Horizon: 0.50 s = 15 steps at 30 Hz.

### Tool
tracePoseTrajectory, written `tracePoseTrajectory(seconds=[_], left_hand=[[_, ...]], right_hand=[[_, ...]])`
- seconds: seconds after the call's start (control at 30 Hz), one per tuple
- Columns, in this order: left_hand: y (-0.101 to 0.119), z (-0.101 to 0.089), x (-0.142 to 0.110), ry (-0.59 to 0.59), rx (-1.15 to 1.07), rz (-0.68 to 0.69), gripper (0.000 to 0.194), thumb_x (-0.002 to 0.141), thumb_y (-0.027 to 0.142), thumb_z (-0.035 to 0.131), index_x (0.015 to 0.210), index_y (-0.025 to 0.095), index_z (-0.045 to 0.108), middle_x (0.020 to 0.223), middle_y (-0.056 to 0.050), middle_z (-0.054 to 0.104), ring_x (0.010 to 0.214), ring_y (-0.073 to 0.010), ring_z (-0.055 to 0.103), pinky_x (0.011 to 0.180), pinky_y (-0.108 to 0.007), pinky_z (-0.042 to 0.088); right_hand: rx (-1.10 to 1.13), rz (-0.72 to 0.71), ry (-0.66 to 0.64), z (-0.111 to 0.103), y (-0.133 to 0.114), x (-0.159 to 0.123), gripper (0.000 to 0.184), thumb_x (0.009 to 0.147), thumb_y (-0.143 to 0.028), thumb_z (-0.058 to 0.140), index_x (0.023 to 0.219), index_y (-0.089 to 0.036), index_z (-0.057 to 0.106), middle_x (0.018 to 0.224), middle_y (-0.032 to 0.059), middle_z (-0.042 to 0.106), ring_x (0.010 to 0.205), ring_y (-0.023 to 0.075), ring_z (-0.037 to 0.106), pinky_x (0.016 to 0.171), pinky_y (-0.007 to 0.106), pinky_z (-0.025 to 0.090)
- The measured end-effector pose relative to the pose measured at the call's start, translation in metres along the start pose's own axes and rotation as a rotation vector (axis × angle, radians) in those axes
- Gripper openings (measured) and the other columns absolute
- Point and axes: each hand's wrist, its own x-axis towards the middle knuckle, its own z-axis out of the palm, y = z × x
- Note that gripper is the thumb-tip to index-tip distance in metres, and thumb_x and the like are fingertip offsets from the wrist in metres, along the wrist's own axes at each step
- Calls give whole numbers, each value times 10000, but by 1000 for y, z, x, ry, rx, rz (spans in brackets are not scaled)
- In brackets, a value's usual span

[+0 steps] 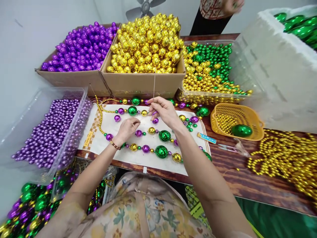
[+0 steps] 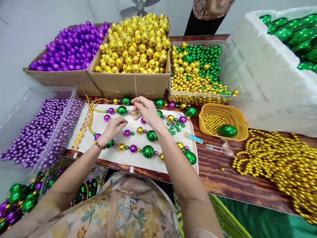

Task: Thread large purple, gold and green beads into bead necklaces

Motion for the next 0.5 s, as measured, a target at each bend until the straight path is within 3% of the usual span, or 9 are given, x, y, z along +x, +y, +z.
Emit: tracePoseTrajectory(seconds=[0.17, 0.27, 0.37, 0.5], left_hand=[[-7, 9, -6, -34, 15, -81, 200, 894, 257, 550, 868, 182, 733, 923, -72, 757, 852, -217, 675, 814, -328, 485], [-11, 16, -9, -44, 45, -129, 209, 909, 260, 532, 874, 186, 725, 907, -58, 760, 825, -200, 679, 772, -302, 489], [-12, 20, -9, -47, 157, -213, 237, 927, 249, 496, 882, 185, 719, 853, -60, 757, 780, -199, 681, 714, -290, 480], [-11, 19, -7, -36, 300, -280, 252, 924, 237, 486, 872, 179, 726, 885, -102, 746, 849, -242, 680, 759, -324, 474]], right_hand=[[46, -126, 160, -16, -32, 9, 329, 854, -528, 702, 874, -210, 618, 644, -42, 598, 510, 84, 605, 462, 202, 520], [53, -140, 224, -18, -38, 13, 308, 878, -522, 686, 864, -226, 603, 635, -51, 583, 493, 69, 579, 458, 189, 491], [102, -101, 210, -15, -30, 10, 331, 850, -541, 705, 869, -225, 607, 628, -58, 584, 485, 72, 580, 462, 195, 494], [145, -36, 195, -13, 0, -6, 404, 790, -579, 734, 898, -203, 632, 632, -50, 613, 494, 87, 613, 469, 198, 506]])
